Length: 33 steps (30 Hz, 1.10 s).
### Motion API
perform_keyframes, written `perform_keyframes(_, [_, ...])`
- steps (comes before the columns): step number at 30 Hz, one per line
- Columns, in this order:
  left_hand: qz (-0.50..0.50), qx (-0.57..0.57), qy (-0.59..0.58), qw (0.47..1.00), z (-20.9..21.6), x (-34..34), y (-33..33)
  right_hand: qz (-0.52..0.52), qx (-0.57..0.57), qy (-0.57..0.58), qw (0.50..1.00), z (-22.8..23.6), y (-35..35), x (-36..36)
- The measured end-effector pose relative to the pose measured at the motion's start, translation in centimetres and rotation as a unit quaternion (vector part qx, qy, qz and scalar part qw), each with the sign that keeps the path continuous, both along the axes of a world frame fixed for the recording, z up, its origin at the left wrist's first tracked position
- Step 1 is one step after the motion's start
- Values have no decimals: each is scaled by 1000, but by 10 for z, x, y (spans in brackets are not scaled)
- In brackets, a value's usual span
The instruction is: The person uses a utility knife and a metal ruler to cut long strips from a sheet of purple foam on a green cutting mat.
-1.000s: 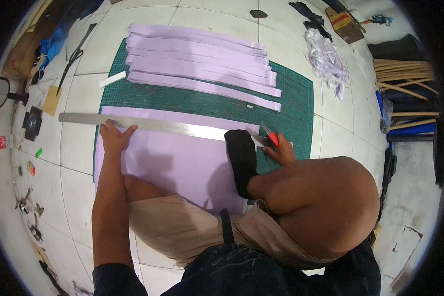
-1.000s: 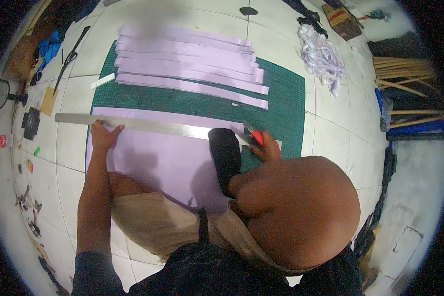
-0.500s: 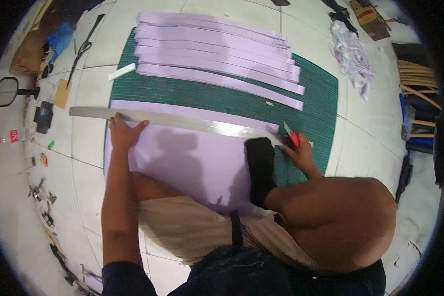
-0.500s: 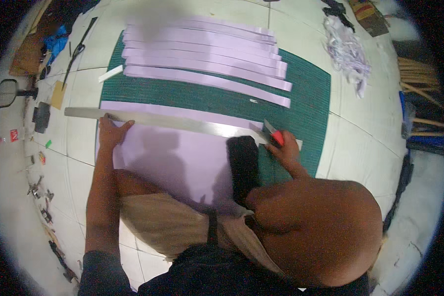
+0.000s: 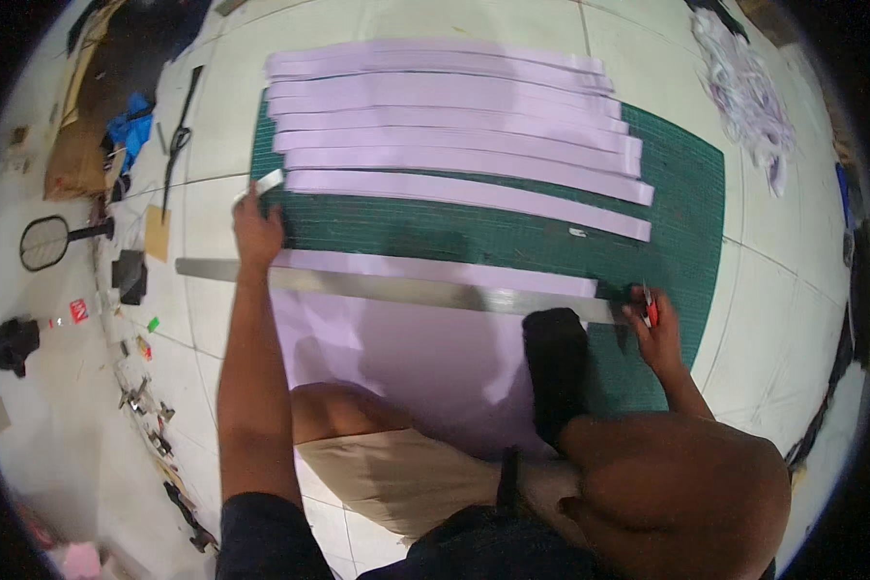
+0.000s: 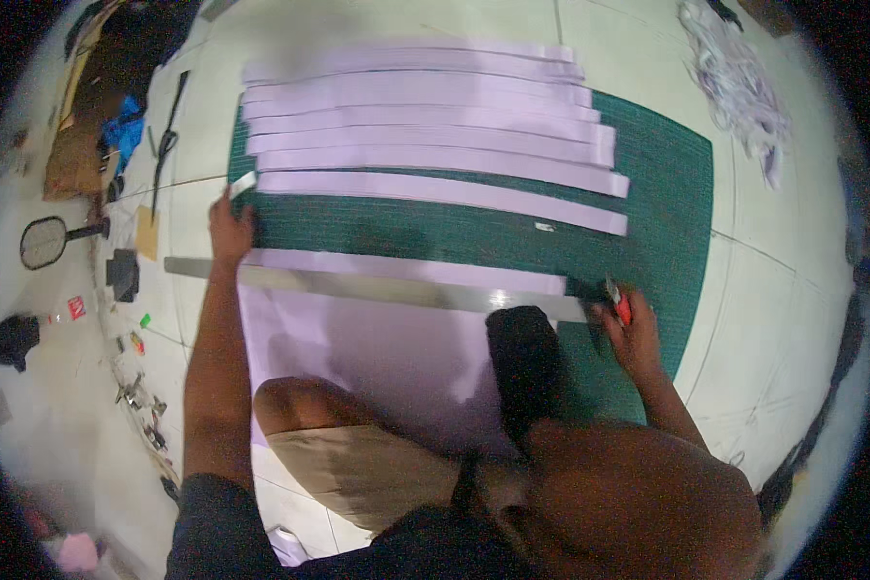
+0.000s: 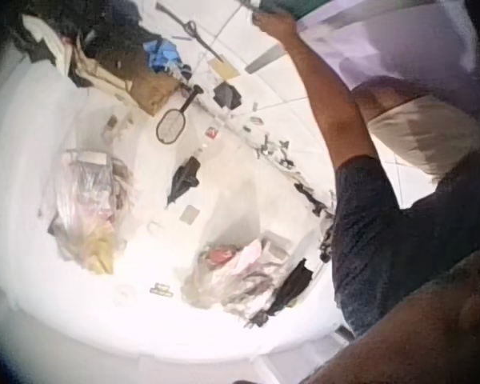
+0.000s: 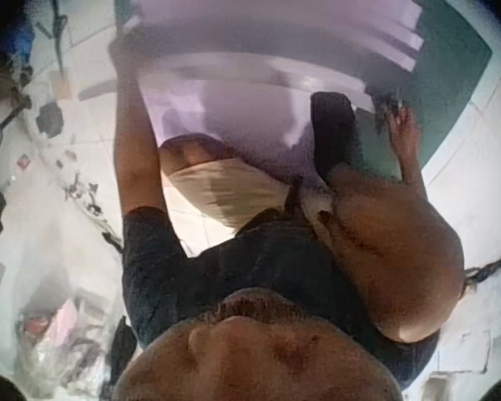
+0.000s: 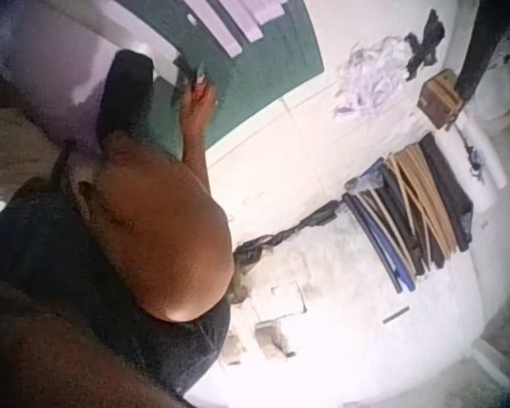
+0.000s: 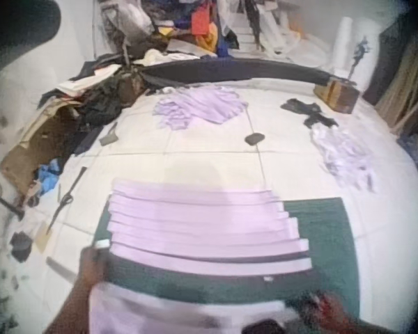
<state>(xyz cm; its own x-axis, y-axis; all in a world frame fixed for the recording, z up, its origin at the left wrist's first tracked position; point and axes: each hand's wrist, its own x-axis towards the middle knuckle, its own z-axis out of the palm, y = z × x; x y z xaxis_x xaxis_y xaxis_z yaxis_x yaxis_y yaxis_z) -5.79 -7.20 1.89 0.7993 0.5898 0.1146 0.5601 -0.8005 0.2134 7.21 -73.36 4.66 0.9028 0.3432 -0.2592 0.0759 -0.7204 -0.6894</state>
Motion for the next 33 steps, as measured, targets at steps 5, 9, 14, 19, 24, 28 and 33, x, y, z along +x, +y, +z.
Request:
perform_keyframes(5, [13, 59, 93, 994, -5, 4, 52, 17, -48, -59, 997, 10, -1, 15])
perform_keyframes(9, [28, 220, 145, 964, 13, 12, 8, -34, -19, -38, 999, 34, 9, 26])
perform_keyframes(14, [5, -73, -66, 995, 49, 22, -81, 7, 50, 68, 996, 54, 60, 41])
perform_keyframes(19, [-166, -369, -146, 903, 80, 48, -295, 12, 251, 216, 944, 75, 138, 39])
perform_keyframes(24, [-118, -506, -176, 836, 72, 51, -380, 24, 253, 266, 930, 64, 142, 31])
perform_keyframes(28, [-135, -272, -38, 952, 53, 23, -369, 17, 156, 156, 975, 49, 107, 61])
perform_keyframes(33, [-129, -91, 39, 987, 36, -14, -339, 24, 114, 116, 986, 36, 92, 85])
